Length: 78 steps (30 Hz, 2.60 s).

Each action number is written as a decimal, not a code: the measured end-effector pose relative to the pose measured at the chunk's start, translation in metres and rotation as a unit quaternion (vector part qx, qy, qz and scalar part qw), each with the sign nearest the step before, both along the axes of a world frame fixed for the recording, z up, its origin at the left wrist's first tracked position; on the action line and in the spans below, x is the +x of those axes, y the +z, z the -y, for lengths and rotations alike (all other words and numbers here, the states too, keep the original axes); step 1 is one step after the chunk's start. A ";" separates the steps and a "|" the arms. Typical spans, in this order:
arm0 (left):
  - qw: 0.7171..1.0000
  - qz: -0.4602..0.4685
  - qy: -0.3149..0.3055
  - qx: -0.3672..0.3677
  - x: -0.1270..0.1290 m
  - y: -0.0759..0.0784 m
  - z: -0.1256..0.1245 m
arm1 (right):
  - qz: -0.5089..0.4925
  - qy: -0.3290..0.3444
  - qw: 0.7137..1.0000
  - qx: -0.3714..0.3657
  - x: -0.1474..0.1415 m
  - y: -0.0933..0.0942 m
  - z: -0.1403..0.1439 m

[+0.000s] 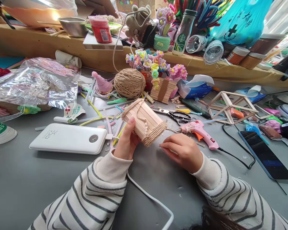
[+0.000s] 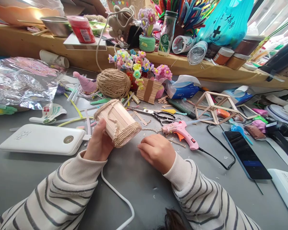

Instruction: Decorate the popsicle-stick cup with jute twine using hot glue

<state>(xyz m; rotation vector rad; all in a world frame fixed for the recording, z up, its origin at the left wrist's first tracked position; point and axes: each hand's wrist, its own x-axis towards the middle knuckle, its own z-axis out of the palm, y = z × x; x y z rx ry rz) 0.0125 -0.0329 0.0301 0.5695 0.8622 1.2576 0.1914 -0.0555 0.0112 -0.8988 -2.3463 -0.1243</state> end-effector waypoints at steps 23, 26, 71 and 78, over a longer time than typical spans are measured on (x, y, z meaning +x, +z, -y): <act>0.975 -0.074 0.001 0.210 -0.002 -0.016 -0.004 | -0.111 -0.107 0.981 0.116 -0.024 0.062 -0.007; 0.973 -0.071 -0.003 0.220 -0.001 -0.015 -0.005 | -0.092 -0.109 0.980 0.137 -0.025 0.060 -0.006; 0.994 -0.036 -0.087 0.061 -0.003 -0.018 0.002 | -0.192 -0.008 0.981 -0.035 -0.009 0.057 -0.016; 0.987 -0.004 -0.135 0.085 -0.003 -0.010 0.004 | -0.224 -0.016 0.974 0.019 -0.018 0.042 -0.013</act>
